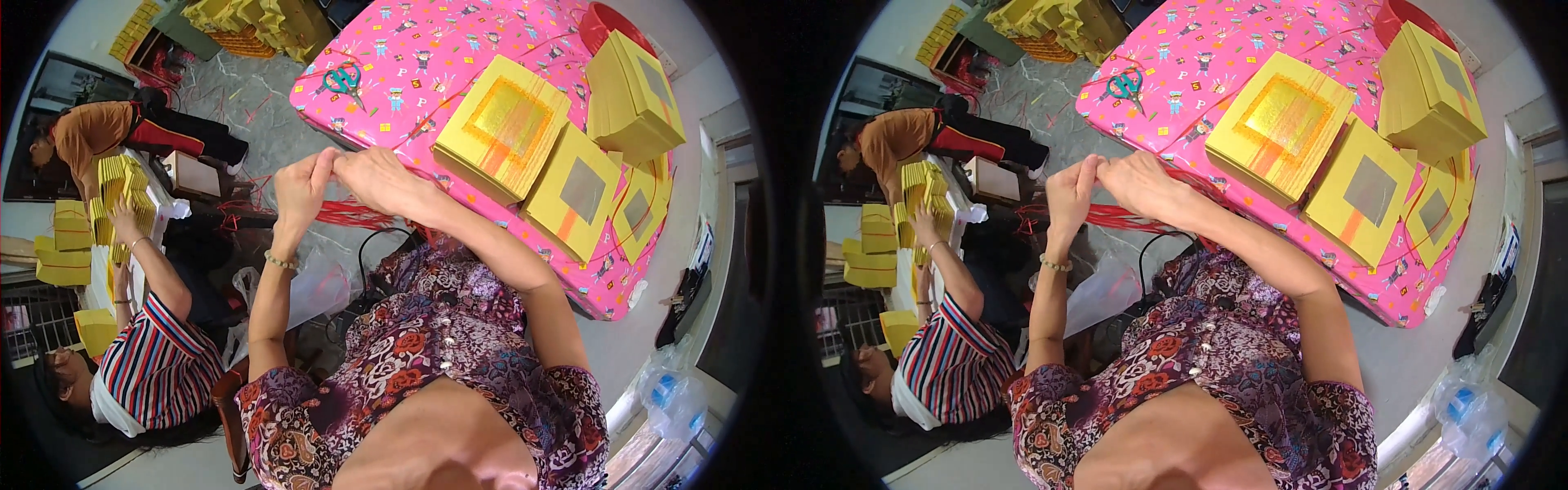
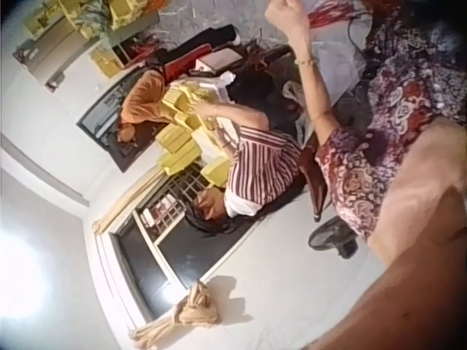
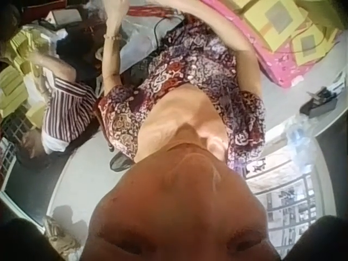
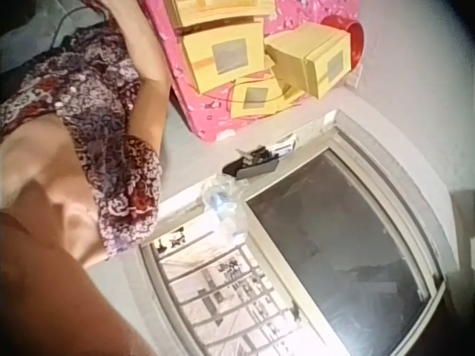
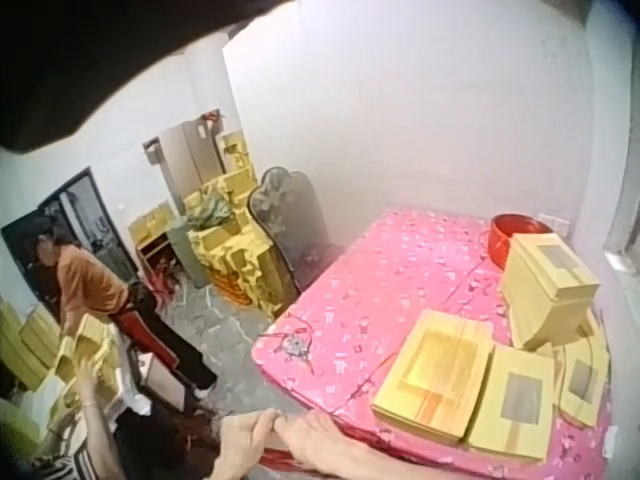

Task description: Tying together bundles of red plastic ribbons for packaging.

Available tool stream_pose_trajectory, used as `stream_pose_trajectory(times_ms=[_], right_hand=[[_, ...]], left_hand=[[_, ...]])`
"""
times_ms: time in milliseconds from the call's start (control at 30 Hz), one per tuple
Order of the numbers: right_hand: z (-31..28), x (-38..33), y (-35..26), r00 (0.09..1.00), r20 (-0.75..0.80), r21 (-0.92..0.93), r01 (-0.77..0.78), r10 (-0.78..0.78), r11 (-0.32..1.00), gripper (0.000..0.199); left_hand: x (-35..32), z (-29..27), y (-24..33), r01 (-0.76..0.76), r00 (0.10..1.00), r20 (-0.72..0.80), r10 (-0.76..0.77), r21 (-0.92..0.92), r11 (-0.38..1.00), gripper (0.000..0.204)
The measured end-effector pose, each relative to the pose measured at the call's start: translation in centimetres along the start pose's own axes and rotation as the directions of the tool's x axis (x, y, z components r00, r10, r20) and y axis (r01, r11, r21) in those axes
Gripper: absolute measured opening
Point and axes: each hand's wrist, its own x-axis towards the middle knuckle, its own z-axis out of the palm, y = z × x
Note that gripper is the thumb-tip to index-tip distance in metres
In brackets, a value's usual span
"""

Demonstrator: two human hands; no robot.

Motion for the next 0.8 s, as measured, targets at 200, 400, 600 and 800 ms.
stream_pose_trajectory(times_ms=[200, 400, 600, 800], right_hand=[[-1.3, 1.9, 2.1, 0.997, -0.066, 0.030, 0.048, -0.046, 0.998, 0.015], [-2.4, 1.9, 3.5, 0.996, -0.082, -0.047, 0.022, -0.025, 0.999, 0.014], [-3.3, 0.4, 1.7, 0.996, 0.048, -0.194, -0.065, 0.076, 0.979, 0.009], [-3.1, 0.0, 0.2, 0.999, -0.034, -0.285, 0.004, -0.014, 0.958, 0.009]], left_hand=[[1.8, -5.9, -2.2, -0.125, 0.872, -0.487, 0.050, -0.123, 0.985, 0.041], [2.5, -8.9, -2.9, -0.025, 0.796, -0.605, 0.008, -0.020, 0.999, 0.047], [3.3, -6.2, -0.2, -0.236, 0.839, -0.393, 0.378, 0.363, 0.901, 0.031], [1.0, 0.9, 1.1, -0.047, 0.993, 0.105, 0.059, -0.105, 0.993, 0.037]])
